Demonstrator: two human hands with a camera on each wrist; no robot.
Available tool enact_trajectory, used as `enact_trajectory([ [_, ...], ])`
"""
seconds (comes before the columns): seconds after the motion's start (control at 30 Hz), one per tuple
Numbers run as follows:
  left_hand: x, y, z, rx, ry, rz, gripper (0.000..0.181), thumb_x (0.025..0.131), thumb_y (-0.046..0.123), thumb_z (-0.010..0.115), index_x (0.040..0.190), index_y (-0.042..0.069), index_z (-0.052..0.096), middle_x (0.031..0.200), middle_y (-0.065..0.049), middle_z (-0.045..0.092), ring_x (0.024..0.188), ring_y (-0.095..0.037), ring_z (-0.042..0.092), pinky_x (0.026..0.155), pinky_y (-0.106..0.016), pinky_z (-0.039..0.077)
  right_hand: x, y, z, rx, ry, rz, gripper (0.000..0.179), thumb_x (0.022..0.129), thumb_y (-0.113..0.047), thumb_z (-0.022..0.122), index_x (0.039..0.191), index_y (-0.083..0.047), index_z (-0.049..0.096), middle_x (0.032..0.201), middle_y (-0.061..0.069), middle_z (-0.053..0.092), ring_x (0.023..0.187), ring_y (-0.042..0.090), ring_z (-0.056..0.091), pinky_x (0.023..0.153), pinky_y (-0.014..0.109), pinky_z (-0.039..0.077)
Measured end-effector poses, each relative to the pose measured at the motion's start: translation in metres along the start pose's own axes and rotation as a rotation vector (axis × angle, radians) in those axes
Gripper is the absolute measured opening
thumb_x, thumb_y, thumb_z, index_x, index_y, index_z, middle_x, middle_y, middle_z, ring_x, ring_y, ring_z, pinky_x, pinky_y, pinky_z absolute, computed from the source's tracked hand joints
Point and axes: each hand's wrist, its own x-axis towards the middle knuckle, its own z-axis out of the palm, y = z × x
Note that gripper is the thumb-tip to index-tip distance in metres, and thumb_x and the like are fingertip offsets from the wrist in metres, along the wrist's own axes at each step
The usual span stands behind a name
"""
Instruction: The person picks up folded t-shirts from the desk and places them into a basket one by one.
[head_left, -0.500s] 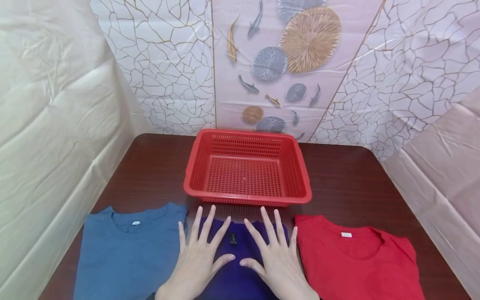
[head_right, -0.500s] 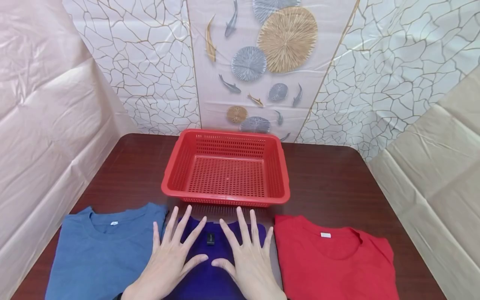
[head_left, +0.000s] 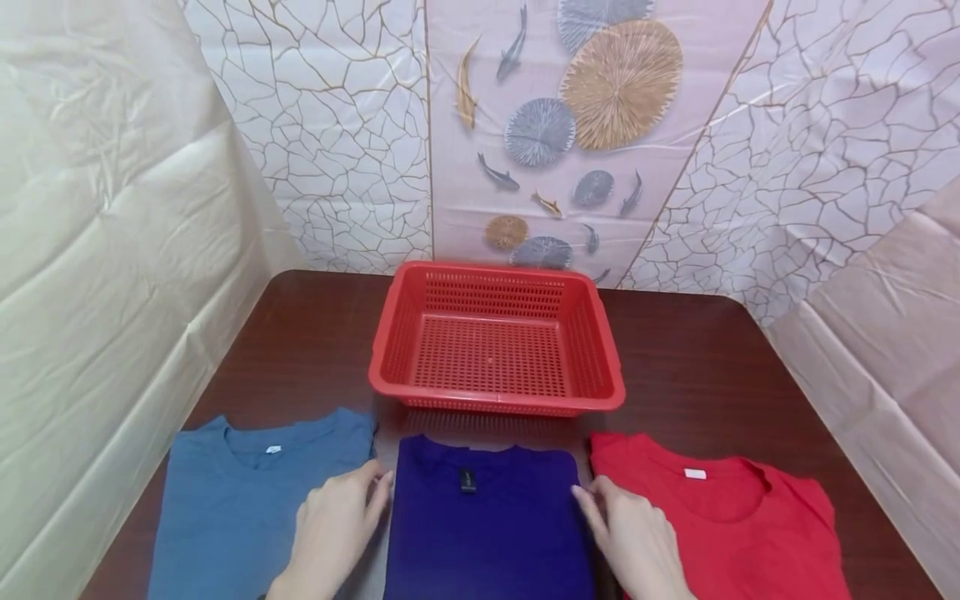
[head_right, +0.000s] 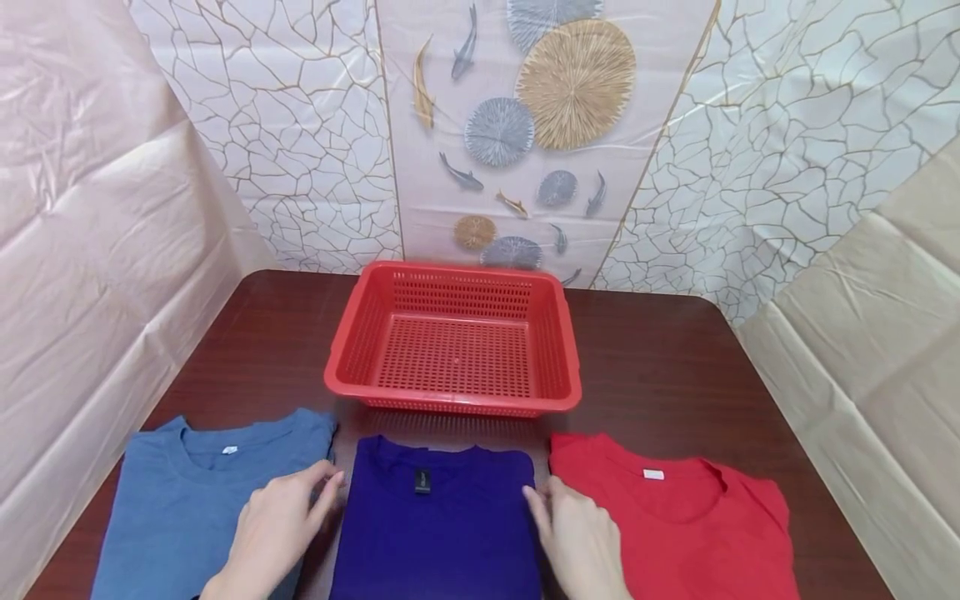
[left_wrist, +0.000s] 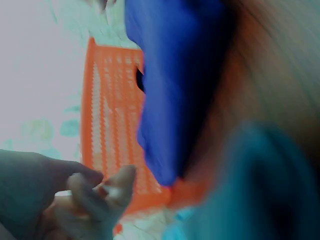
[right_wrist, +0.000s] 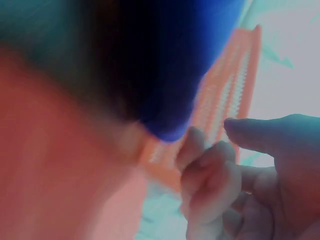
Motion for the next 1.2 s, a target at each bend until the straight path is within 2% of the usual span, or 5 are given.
enact_trajectory([
  [0.27, -0.001, -0.012, 0.017, -0.231, -0.355, -0.088, 0.022, 0.088, 0.035, 0.058, 0.093, 0.015, 0.066, 0.062, 0.011, 0.059, 0.051, -0.005, 0.050, 0.050, -0.033, 0.045, 0.001, 0.019, 0.010, 0.238, -0.372, 0.228, 0.032, 0.087, -0.048, 0.055, 0.080, -0.017, 0.061, 0.047, -0.002, 0.050, 0.034, 0.012, 0.048, 0.043, 0.029, 0.045],
  [0.5, 0.000, -0.014, 0.024, -0.651, -0.578, -0.192, 0.053, 0.090, 0.040, 0.053, 0.117, -0.005, 0.052, 0.083, -0.006, 0.070, 0.062, -0.012, 0.061, 0.055, -0.033, 0.055, 0.001, 0.013, 0.022, 0.415, -0.407, 0.183, 0.044, 0.084, -0.055, 0.055, 0.067, -0.014, 0.051, 0.054, -0.007, 0.046, 0.048, 0.006, 0.044, 0.053, 0.025, 0.042],
  [0.7, 0.002, -0.016, 0.030, -1.176, -0.854, -0.312, 0.068, 0.095, 0.036, 0.048, 0.140, -0.009, 0.023, 0.112, -0.019, 0.064, 0.093, -0.028, 0.063, 0.075, -0.044, 0.056, -0.002, 0.009, 0.030, 0.918, -0.579, 0.170, 0.051, 0.094, -0.034, 0.050, 0.130, 0.001, 0.047, 0.102, 0.011, 0.069, 0.085, 0.016, 0.064, 0.072, 0.030, 0.054],
  [0.9, 0.004, -0.013, 0.036, -1.422, -0.939, -0.380, 0.079, 0.093, 0.024, 0.052, 0.149, 0.007, -0.002, 0.142, -0.024, 0.038, 0.114, -0.030, 0.051, 0.092, -0.047, 0.048, -0.003, 0.007, 0.038, 1.292, -0.768, 0.298, 0.068, 0.095, -0.027, 0.050, 0.144, 0.004, 0.015, 0.125, 0.015, 0.058, 0.104, 0.029, 0.058, 0.082, 0.039, 0.054],
  [1.2, 0.000, -0.024, 0.027, -1.695, -1.016, -0.294, 0.071, 0.096, 0.008, 0.044, 0.150, 0.016, -0.002, 0.143, -0.012, 0.039, 0.123, -0.031, 0.042, 0.096, -0.042, 0.045, -0.002, 0.011, 0.019, 1.527, -0.823, 0.351, 0.046, 0.094, -0.009, 0.045, 0.137, -0.004, 0.028, 0.121, 0.006, 0.060, 0.111, 0.032, 0.053, 0.087, 0.042, 0.051],
])
